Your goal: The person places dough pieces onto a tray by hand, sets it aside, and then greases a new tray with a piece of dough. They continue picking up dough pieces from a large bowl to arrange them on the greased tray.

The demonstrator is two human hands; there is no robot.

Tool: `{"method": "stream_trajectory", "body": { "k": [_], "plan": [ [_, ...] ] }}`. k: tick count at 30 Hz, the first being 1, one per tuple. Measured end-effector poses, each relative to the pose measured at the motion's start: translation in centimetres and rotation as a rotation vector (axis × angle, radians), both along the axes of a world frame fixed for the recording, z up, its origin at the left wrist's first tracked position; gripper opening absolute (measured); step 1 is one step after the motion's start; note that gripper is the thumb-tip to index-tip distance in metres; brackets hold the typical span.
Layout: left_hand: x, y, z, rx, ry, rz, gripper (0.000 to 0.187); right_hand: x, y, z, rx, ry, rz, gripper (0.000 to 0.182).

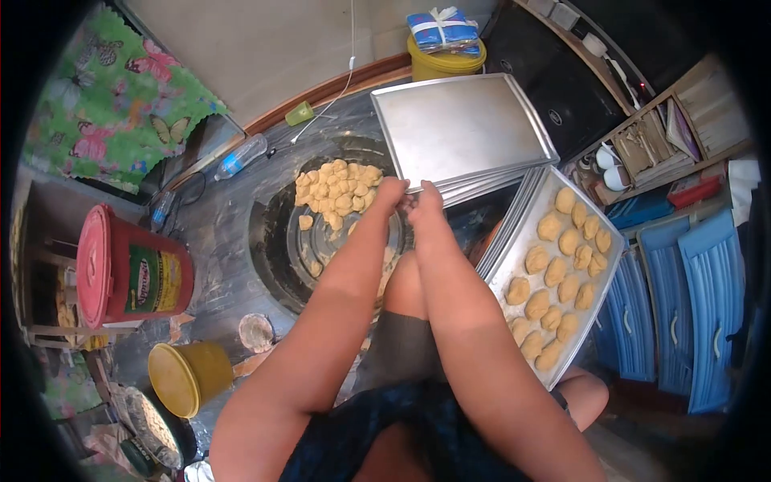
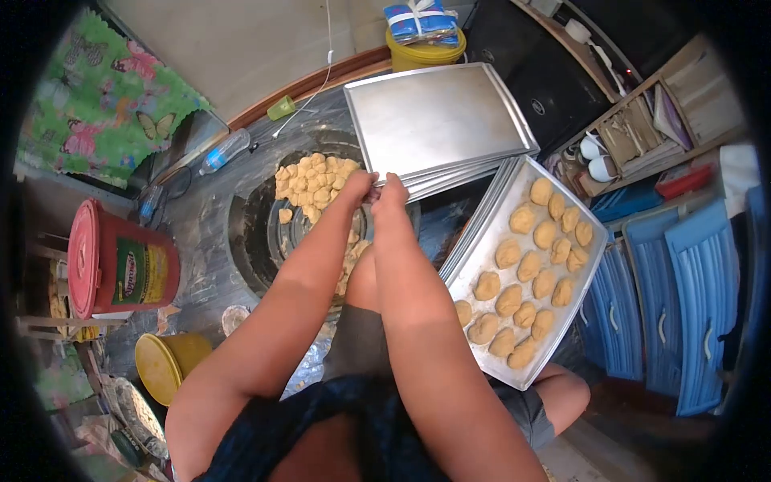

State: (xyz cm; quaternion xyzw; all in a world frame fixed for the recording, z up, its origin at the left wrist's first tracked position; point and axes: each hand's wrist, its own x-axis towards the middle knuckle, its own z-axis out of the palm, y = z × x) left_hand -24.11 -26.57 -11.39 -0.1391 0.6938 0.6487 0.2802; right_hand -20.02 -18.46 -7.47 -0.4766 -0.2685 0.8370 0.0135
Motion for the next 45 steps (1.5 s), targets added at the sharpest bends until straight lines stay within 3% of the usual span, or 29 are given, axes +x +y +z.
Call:
{"method": "stream_trajectory", "body": {
  "k": [3,6,7,9,10,12,13,15,18,20,22,25,27,28,29,30,31,32,33,34,38,40,45],
  "plan": [
    [0.0,-1.4,1.6,0.201,-0.030,0.158,0.022,-0.2,0.3,0.3,0.004,0.140,0.231,0.049],
    [1.3,-2.7,7.0,0.233,0.028,0.148,0.021,0.1,0.2,3.4,0.205,0.260,0.143,0.041],
    [2.1,-3.1,8.5,0.252,0.077,0.111,0.021,-0.2,0.1,3.3,0.210,0.264,0.126,0.041],
    [4.1,-3.6,11.3,0.330,0.154,0.068,0.023,-1.0,0.3,2.8,0.056,0.642,0.020,0.035],
    [5.4,-3.9,12.2,0.386,0.176,0.060,0.025,-0.7,0.6,4.3,0.065,0.651,0.008,0.035],
    [7.3,-5.4,12.2,0.585,0.132,0.130,0.044,0.9,1.5,7.9,0.011,0.704,0.023,0.035],
    [8.2,-6.0,12.6,0.592,0.139,0.237,0.054,1.7,2.7,9.8,0.079,0.585,0.057,0.030],
    [9.3,-7.8,12.1,0.653,0.151,0.415,0.075,4.0,6.4,11.0,0.100,0.659,0.133,0.029],
    [10.9,-9.1,12.9,0.867,0.129,0.410,0.081,10.2,12.3,13.7,0.175,0.703,0.299,0.032],
    [11.3,-9.1,13.4,0.967,0.112,0.347,0.084,15.2,16.7,13.5,0.140,0.692,0.330,0.039],
    [11.2,-8.7,13.8,1.335,0.099,-0.186,0.085,21.2,20.4,14.0,0.192,0.658,0.358,0.049],
    [13.8,-4.0,18.2,1.079,0.015,-0.243,0.082,29.6,23.7,14.1,0.364,0.593,0.354,0.064],
    [15.1,-0.9,18.6,0.711,0.081,-0.493,0.058,34.5,25.2,14.2,0.431,0.486,0.360,0.067],
    [16.3,1.1,18.9,0.580,0.104,-0.499,0.043,36.7,26.3,13.7,0.446,0.415,0.366,0.068],
    [16.9,4.6,15.7,0.326,0.176,-0.755,0.038,39.6,28.4,12.4,0.534,0.286,0.381,0.064],
    [17.3,6.4,13.7,0.210,0.157,-0.803,0.038,41.6,30.0,10.2,0.613,0.180,0.361,0.061],
    [17.6,7.6,12.3,-0.056,0.309,-0.914,0.035,42.1,30.8,9.0,0.642,0.078,0.412,0.053],
    [17.8,8.7,11.5,-0.040,0.295,-0.893,0.035,42.8,31.2,7.9,0.671,-0.028,0.462,0.045],
    [17.7,9.6,10.9,-0.247,0.384,-1.027,0.032,43.4,30.9,6.3,0.806,-0.070,0.481,0.031],
    [17.8,10.1,10.3,-0.459,0.465,-1.161,0.029,43.0,30.7,5.4,1.107,-0.077,0.531,0.031],
    [17.3,10.3,9.1,-0.414,0.392,-1.089,0.022,42.5,30.1,4.9,1.060,-0.107,0.443,0.032],
    [17.9,10.4,9.3,-0.519,0.580,-1.028,0.022,42.5,30.4,4.2,1.038,-0.080,0.396,0.033],
    [19.2,9.7,9.8,-0.462,0.672,-0.828,0.027,42.5,30.7,4.1,1.186,-0.144,0.521,0.039]
  ]
}}
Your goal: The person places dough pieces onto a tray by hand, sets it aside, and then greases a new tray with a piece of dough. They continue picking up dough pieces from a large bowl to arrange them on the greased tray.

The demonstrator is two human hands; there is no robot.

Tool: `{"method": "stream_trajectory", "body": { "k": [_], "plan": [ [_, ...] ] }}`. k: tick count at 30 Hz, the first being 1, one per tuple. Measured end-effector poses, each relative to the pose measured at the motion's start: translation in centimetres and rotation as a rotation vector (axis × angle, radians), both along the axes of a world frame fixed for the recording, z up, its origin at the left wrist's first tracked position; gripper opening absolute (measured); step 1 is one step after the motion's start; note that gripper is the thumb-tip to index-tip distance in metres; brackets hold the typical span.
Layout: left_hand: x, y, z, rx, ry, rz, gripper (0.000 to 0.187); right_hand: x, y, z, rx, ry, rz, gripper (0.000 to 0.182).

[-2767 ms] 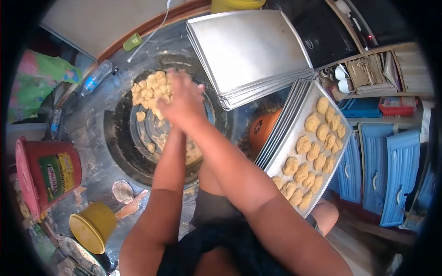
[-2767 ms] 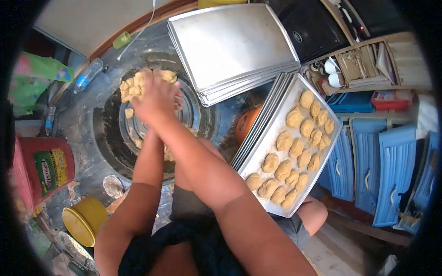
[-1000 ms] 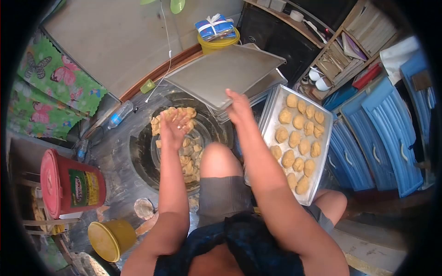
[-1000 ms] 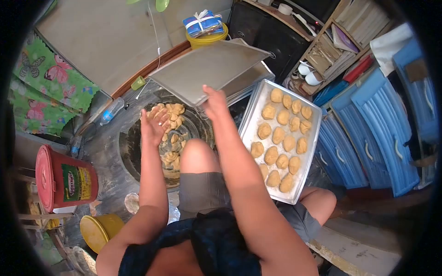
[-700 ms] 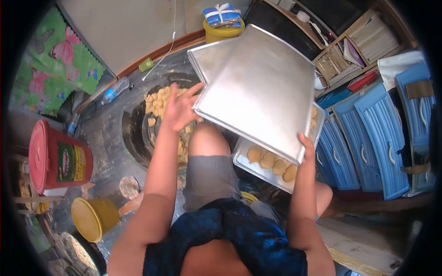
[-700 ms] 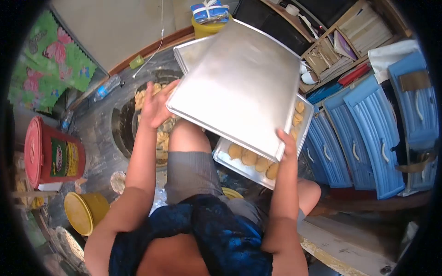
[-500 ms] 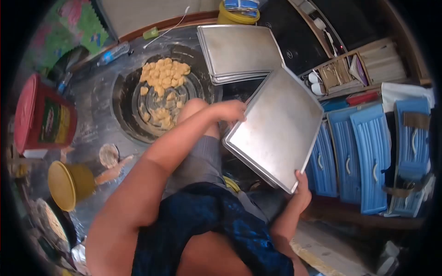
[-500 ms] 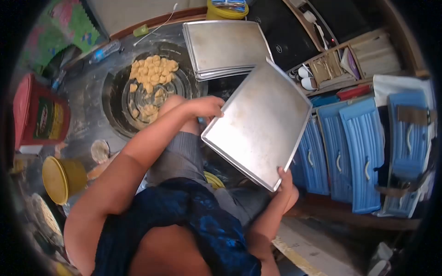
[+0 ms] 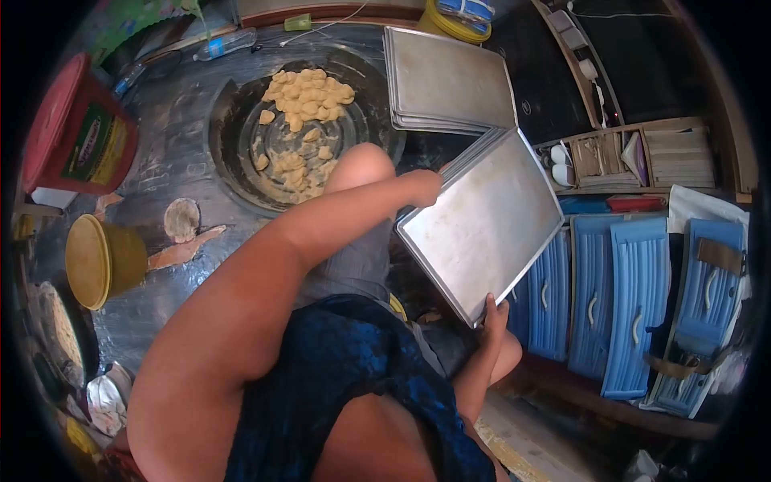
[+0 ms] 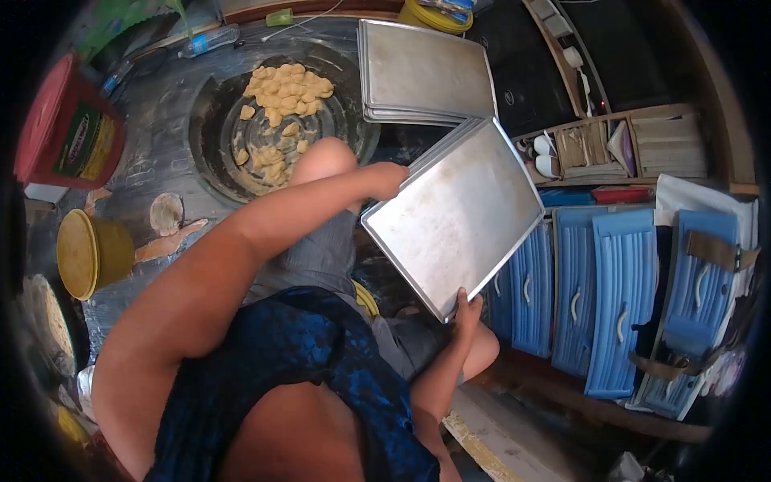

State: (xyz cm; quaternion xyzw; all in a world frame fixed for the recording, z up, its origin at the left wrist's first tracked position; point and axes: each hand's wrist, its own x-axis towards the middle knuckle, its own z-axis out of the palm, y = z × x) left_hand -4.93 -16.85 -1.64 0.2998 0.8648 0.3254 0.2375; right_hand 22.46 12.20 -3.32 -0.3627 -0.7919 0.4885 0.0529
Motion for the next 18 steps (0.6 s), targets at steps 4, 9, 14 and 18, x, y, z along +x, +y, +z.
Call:
{"method": "stream_trajectory", "body": {
  "k": [4,9,14,18],
  "plan": [
    [0.0,-0.4,0.8,-0.009,0.003,-0.013,0.030,-0.2,-0.6,-0.1,0.088,0.065,-0.012,0.050],
    [0.1,-0.4,1.7,0.061,-0.006,0.136,0.034,-3.7,-0.2,4.2,0.955,-0.101,0.259,0.078],
    [-3.6,-4.8,2.9,0.758,0.147,0.578,0.032,-19.7,-11.4,12.7,0.561,0.339,0.456,0.073],
    [-8.4,-14.6,-2.4,0.714,0.141,0.861,0.038,-31.7,-22.8,12.9,0.529,0.363,0.863,0.070]
  ]
}}
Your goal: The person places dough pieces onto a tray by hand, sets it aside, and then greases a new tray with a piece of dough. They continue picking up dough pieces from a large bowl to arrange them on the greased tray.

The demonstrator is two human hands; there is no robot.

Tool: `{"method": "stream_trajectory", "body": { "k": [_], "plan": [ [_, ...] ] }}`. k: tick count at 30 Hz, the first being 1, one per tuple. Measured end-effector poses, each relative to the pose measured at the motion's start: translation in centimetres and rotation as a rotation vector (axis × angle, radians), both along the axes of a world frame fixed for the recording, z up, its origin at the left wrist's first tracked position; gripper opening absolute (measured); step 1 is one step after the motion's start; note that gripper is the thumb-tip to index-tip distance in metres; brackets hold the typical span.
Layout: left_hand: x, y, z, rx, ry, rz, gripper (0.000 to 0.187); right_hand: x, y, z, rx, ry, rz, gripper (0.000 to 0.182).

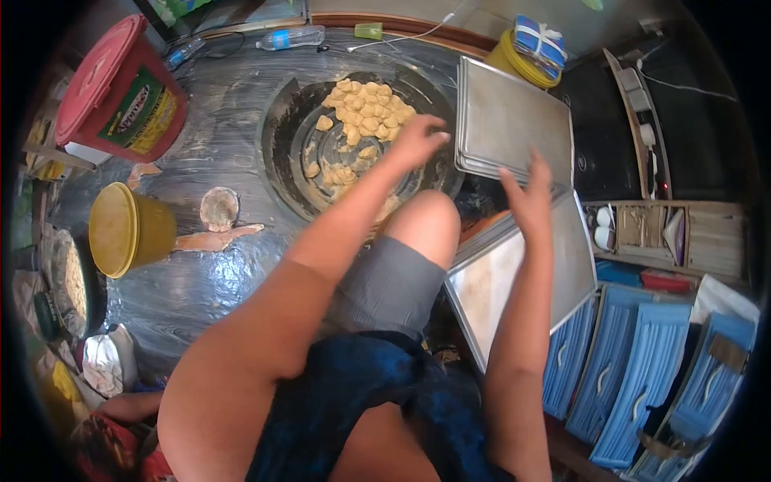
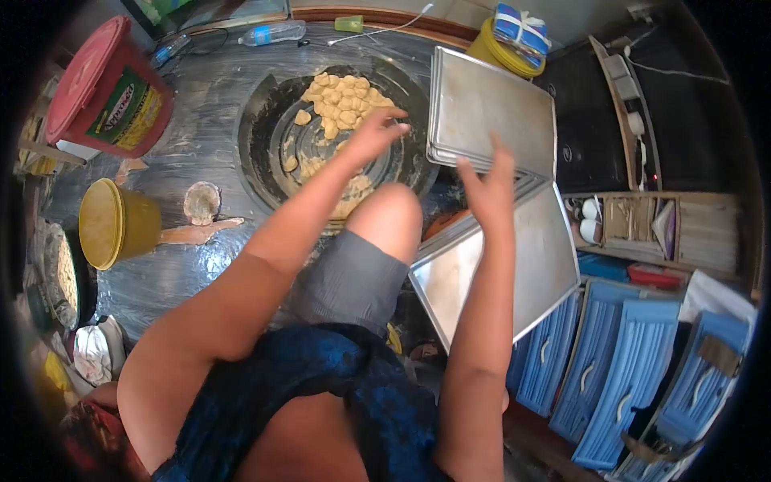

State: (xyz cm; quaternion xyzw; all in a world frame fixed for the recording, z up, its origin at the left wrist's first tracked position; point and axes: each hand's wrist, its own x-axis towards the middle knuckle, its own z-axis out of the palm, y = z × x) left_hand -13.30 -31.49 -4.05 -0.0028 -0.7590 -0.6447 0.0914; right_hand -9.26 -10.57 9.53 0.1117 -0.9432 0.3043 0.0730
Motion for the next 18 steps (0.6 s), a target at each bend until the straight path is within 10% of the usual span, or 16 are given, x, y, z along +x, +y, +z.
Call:
{"method": "stream_trajectory", "body": {
  "k": [8,12,15,18],
  "plan": [
    [0.6,-17.4,-19.4,-0.610,-0.868,0.062,0.083,-10.1,-20.6,-18.5,0.472,-0.725,0.249,0.061],
    [2.2,-19.4,-26.3,-0.505,-1.007,0.200,0.102,-3.8,-23.1,-27.7,0.473,-0.908,0.206,0.067],
    [3.2,-18.0,-27.2,-0.329,-1.082,0.269,0.118,-4.4,-23.7,-29.7,0.567,-1.133,0.280,0.068],
    [3.3,-14.7,-30.8,-0.737,-1.055,-0.035,0.107,-5.2,-23.0,-26.5,0.477,-1.204,0.205,0.063]
  ]
}}
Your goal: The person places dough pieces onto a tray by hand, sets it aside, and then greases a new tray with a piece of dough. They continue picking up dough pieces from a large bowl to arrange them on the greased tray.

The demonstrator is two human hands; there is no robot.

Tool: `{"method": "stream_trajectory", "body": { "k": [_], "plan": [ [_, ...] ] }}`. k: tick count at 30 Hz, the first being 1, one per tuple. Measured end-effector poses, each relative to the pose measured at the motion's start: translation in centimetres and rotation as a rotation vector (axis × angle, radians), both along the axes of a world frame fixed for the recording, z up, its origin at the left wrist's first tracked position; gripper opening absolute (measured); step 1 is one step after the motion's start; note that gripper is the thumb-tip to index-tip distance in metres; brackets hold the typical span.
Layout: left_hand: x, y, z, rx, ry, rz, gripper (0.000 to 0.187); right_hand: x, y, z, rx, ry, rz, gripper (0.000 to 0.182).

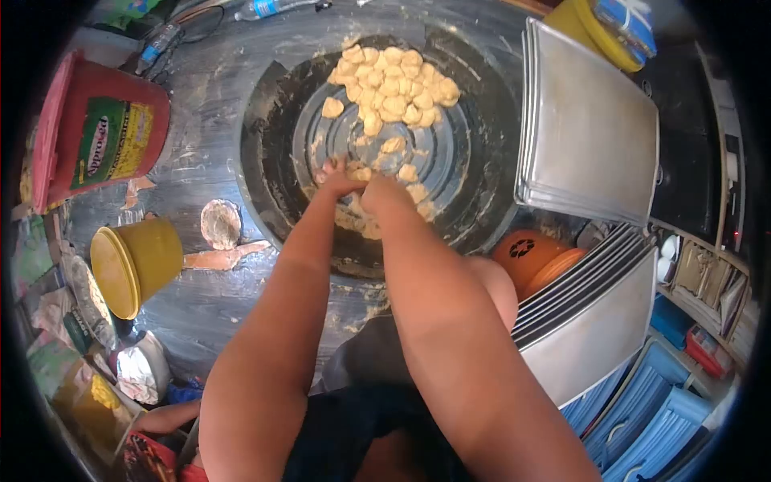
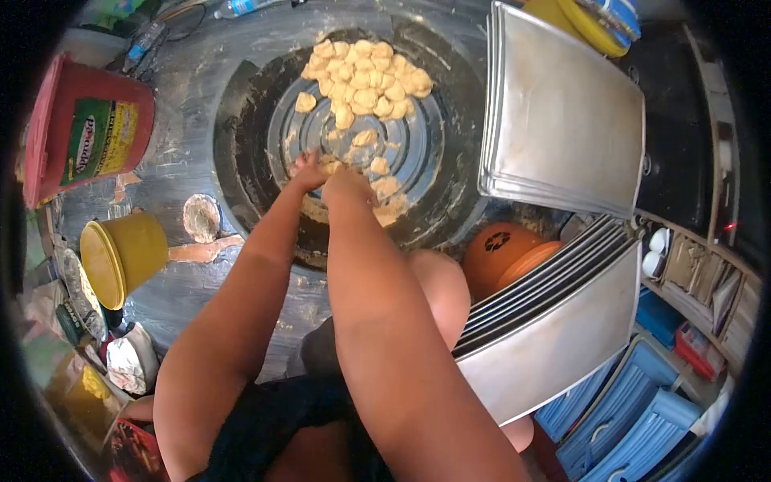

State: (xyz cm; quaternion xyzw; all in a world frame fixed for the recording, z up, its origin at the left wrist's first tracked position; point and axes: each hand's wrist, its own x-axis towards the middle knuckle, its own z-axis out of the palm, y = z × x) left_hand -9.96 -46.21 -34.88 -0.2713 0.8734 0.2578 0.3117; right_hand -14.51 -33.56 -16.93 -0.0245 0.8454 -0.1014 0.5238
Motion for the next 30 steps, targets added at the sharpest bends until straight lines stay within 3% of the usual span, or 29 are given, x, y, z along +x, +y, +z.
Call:
{"method": "stream_trajectory", "body": {
  "k": [1,3,4,7,12,14,17,18,20,21,23,24,25,26,27,28,29,30],
  "plan": [
    [1.3,0.9,-3.0,-0.001,-0.021,-0.010,0.107,-0.2,0.1,0.3,-0.016,0.106,-0.026,0.058],
    [2.9,2.0,-7.0,-0.226,0.211,-0.435,0.094,-0.6,0.1,-0.1,0.014,0.087,-0.017,0.062],
    [2.2,4.0,0.0,-0.042,0.030,-0.076,0.083,-0.6,0.1,0.6,0.051,0.060,0.056,0.065],
    [2.7,5.4,3.4,-0.177,0.052,-0.143,0.097,-1.3,-0.3,1.5,0.081,-0.012,0.081,0.070],
    [3.5,5.6,1.5,-0.194,0.241,-0.284,0.092,-1.0,-0.5,-1.9,0.076,-0.001,-0.124,0.071],
    [2.9,5.8,1.2,-0.146,0.207,-0.361,0.078,-1.0,-0.6,-3.2,0.123,0.016,-0.148,0.070],
    [4.5,4.8,-6.3,-0.063,0.365,-0.238,0.062,-2.2,-0.5,3.1,-0.023,-0.049,0.053,0.070],
    [4.0,4.4,-5.4,-0.065,0.366,-0.236,0.062,-1.8,-0.7,0.9,-0.024,-0.047,0.055,0.070],
    [2.6,3.5,-1.9,0.014,0.331,-0.237,0.057,-1.0,-1.3,-5.1,0.074,-0.022,-0.312,0.074],
    [2.3,3.1,-1.0,0.013,0.337,-0.242,0.057,-1.1,-1.1,-4.6,0.072,-0.016,-0.318,0.074],
    [2.1,2.5,1.0,0.403,0.545,0.538,0.053,-1.5,-0.3,-3.7,-0.064,0.024,-0.398,0.084],
    [1.5,2.5,5.1,0.471,0.534,0.784,0.054,-1.3,-0.5,-5.7,-0.066,0.032,-0.411,0.084],
    [1.5,2.1,7.6,0.568,0.593,0.859,0.054,-1.0,-1.1,-9.5,-0.278,-0.056,-0.550,0.090],
    [1.7,1.6,10.4,0.242,0.619,0.654,0.057,-1.2,-1.3,-11.6,-0.488,-0.131,-0.693,0.095],
    [1.5,1.5,14.5,0.087,0.721,0.511,0.056,-1.7,-1.0,-4.8,-0.680,-0.217,-0.769,0.100],
    [1.6,0.9,15.6,-0.029,0.975,0.329,0.052,-0.8,-2.9,-5.8,-0.665,0.009,-0.995,0.098],
    [1.4,1.5,17.6,-0.217,1.014,0.344,0.048,-1.0,-3.0,-3.3,-0.454,0.171,-0.923,0.096],
    [1.5,0.2,16.7,-0.260,1.028,0.214,0.047,-1.3,-3.4,-3.7,-0.382,0.247,-0.889,0.091]
  ]
}}
